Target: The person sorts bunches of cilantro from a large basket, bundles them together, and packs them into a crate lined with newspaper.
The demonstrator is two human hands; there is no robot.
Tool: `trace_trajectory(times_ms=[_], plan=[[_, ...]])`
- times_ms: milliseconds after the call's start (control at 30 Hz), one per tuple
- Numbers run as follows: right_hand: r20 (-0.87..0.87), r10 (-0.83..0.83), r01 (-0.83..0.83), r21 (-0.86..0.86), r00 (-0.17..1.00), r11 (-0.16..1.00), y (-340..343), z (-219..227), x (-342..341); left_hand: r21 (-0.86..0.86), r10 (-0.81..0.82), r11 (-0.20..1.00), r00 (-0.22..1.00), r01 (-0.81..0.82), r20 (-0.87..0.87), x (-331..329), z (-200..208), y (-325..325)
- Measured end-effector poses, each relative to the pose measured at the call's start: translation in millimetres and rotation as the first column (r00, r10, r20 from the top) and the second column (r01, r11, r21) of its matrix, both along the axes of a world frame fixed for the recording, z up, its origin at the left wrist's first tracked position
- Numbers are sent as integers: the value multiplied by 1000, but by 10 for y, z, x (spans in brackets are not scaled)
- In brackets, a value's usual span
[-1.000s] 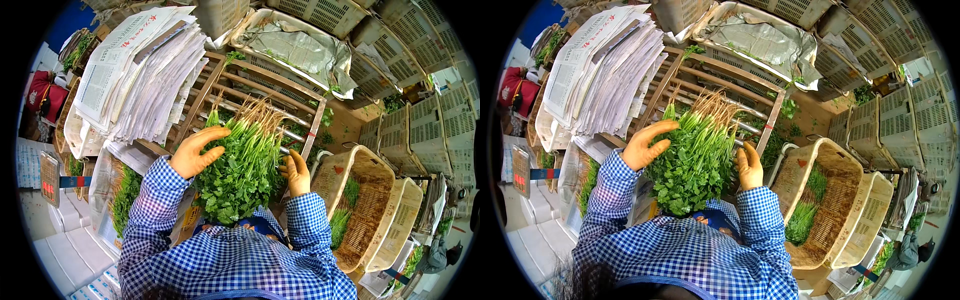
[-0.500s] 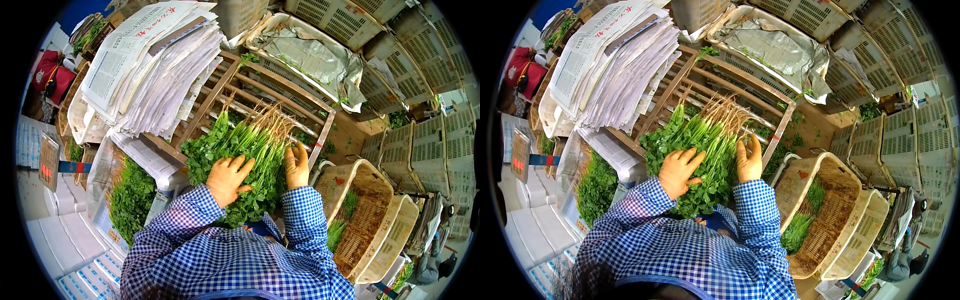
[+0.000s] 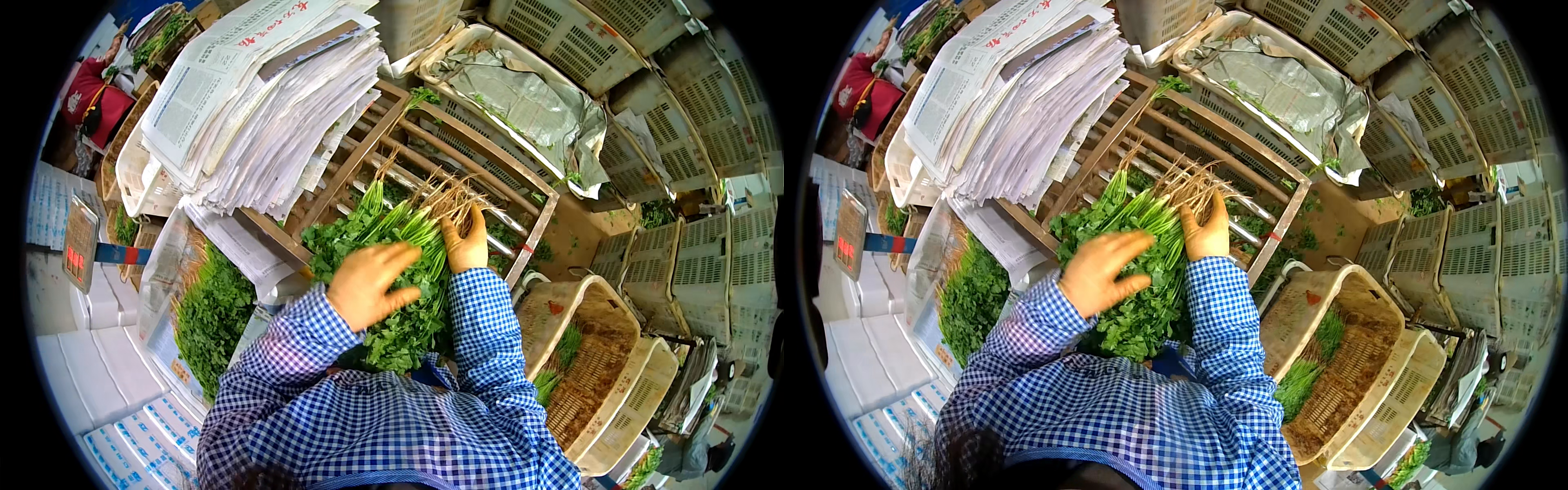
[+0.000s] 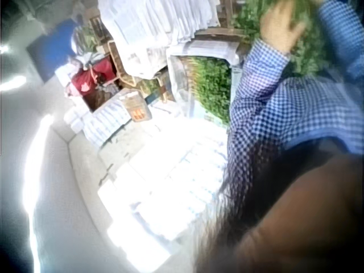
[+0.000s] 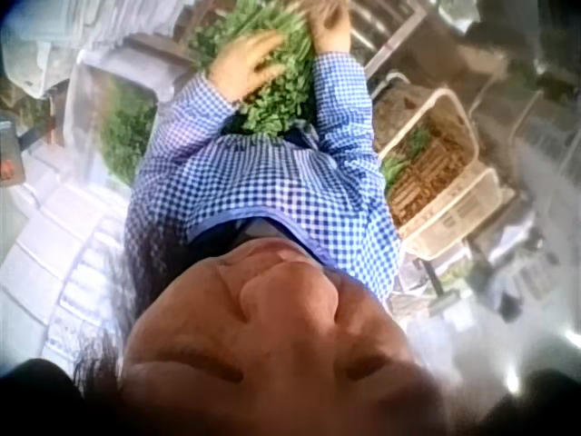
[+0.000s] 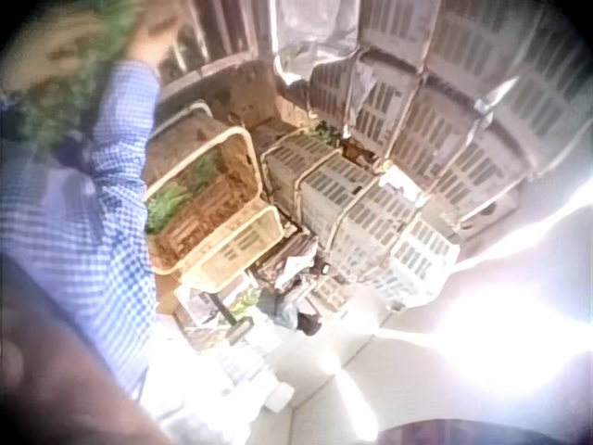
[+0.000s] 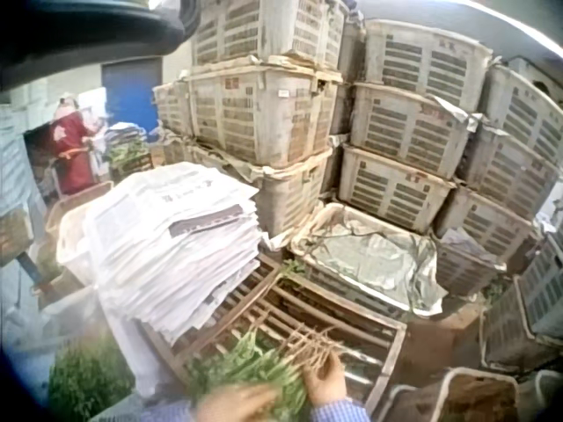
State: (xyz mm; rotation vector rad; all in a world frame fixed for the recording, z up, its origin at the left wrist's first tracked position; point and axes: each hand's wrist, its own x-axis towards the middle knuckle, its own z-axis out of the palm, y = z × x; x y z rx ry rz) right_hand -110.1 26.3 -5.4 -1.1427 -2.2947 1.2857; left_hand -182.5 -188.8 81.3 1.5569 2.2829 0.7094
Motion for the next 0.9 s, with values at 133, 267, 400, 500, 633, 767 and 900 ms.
trace_trajectory(times_ms=[133, 267, 400, 500, 633, 767, 900], plan=[[2, -13, 13, -29, 1000, 1000, -13, 57, 4, 119, 412, 908, 908, -402, -73, -588, -77, 185], [-63, 9, -12, -49, 998, 999, -40, -51, -42, -147, 506, 858, 759, -493, 409, -845, -771, 418], [-209, 16, -55, -183, 978, 982, 94, -131, 67, -55, 317, 941, 812, -335, 490, -293, -847, 789], [-298, 24, -133, -353, 954, 926, 144, -154, 81, 27, 280, 936, 786, -352, 551, -406, -1104, 690], [-407, 95, -321, -533, 908, 782, 494, -261, 52, 46, 263, 947, 851, -317, 454, -429, -1217, 633], [-438, 292, -493, -467, 850, 734, 605, -195, -239, 127, 172, 947, 802, -294, 572, -408, -1076, 644], [-468, 364, -570, -441, 805, 693, 580, -90, -530, 281, 83, 908, 791, -310, 606, -407, -1128, 584]])
